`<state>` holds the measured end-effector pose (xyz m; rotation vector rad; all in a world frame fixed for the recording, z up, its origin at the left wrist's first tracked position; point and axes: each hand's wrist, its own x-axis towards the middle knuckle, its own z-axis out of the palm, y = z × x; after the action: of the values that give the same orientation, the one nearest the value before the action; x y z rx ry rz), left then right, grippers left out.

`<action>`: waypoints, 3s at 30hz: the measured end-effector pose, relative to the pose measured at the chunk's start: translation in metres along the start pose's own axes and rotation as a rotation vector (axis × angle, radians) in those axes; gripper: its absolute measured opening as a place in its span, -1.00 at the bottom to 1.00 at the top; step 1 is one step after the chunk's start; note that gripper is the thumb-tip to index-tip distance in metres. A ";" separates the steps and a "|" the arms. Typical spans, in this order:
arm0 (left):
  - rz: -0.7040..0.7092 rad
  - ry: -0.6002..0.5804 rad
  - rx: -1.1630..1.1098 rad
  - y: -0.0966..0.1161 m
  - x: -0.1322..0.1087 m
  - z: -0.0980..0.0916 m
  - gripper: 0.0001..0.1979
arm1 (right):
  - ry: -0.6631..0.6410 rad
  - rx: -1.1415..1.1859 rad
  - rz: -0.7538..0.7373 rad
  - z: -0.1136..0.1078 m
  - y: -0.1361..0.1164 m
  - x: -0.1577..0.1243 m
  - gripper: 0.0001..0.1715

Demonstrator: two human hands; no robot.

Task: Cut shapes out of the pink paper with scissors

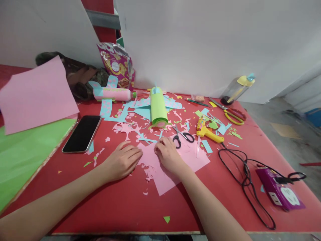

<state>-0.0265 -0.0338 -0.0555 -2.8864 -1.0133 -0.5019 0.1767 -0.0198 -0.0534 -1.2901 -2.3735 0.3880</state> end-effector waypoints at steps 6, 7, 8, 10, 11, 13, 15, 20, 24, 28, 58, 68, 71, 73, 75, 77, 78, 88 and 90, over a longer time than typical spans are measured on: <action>-0.177 -0.045 -0.043 -0.006 0.000 -0.001 -0.69 | 0.065 -0.006 0.046 -0.001 0.005 0.002 -0.90; -0.211 -0.068 -0.071 -0.008 -0.001 -0.001 -0.64 | 0.096 -0.020 0.077 -0.003 0.009 0.002 -0.90; -0.243 -0.098 -0.099 -0.010 -0.001 0.000 -0.59 | 0.143 -0.048 0.130 -0.005 0.014 0.002 -0.88; -0.298 -0.169 -0.152 -0.013 -0.002 0.000 -0.54 | 0.227 -0.123 0.249 -0.010 0.026 0.002 -0.83; -0.320 -0.203 -0.177 -0.014 -0.001 0.000 -0.54 | 0.253 -0.156 0.300 -0.013 0.032 0.001 -0.83; -0.348 -0.252 -0.218 -0.015 -0.001 -0.002 -0.58 | 0.272 -0.220 0.390 -0.017 0.043 0.000 -0.83; -0.356 -0.274 -0.250 -0.016 -0.001 -0.004 -0.64 | 0.238 -0.253 0.434 -0.021 0.050 -0.003 -0.84; -0.324 -0.273 -0.303 -0.014 0.000 -0.007 -0.74 | 0.122 -0.288 0.464 -0.029 0.047 -0.007 -0.84; -0.274 -0.323 -0.362 -0.014 0.002 -0.011 -0.72 | 0.080 -0.324 0.494 -0.034 0.042 -0.009 -0.75; -0.309 -0.385 -0.397 -0.017 0.002 -0.015 -0.76 | 0.100 -0.353 0.513 -0.036 0.044 -0.009 -0.73; -0.884 0.250 -0.800 -0.031 0.008 -0.028 -0.77 | 0.055 -0.240 0.634 -0.049 0.038 -0.012 -0.84; -0.957 0.397 -1.049 -0.043 0.013 -0.017 -0.72 | 0.157 -0.080 0.667 -0.059 0.037 -0.016 -0.91; -0.979 0.465 -1.108 -0.046 0.021 -0.011 -0.70 | 0.193 0.158 0.702 -0.057 0.037 -0.016 -0.95; -0.966 0.466 -1.134 -0.047 0.028 -0.006 -0.71 | 0.221 0.387 0.722 -0.056 0.034 -0.015 -0.90; -0.948 0.455 -1.155 -0.047 0.033 -0.001 -0.71 | 0.251 0.581 0.734 -0.056 0.028 -0.014 -0.83; -0.936 0.454 -1.159 -0.047 0.036 0.001 -0.72 | 0.252 0.715 0.746 -0.056 0.019 -0.014 -0.77; -0.931 0.456 -1.158 -0.047 0.036 0.002 -0.73 | 0.245 0.775 0.749 -0.056 0.014 -0.015 -0.75; -0.889 0.390 -1.025 -0.040 0.046 -0.018 -0.73 | -0.258 1.280 0.647 -0.036 -0.036 -0.019 -0.67; -0.878 0.364 -0.975 -0.035 0.047 -0.022 -0.73 | -0.286 1.323 0.603 -0.034 -0.041 -0.015 -0.62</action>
<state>-0.0195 0.0188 -0.0218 -2.5150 -2.4369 -1.9236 0.1701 -0.0532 -0.0094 -1.1624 -1.1903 1.9620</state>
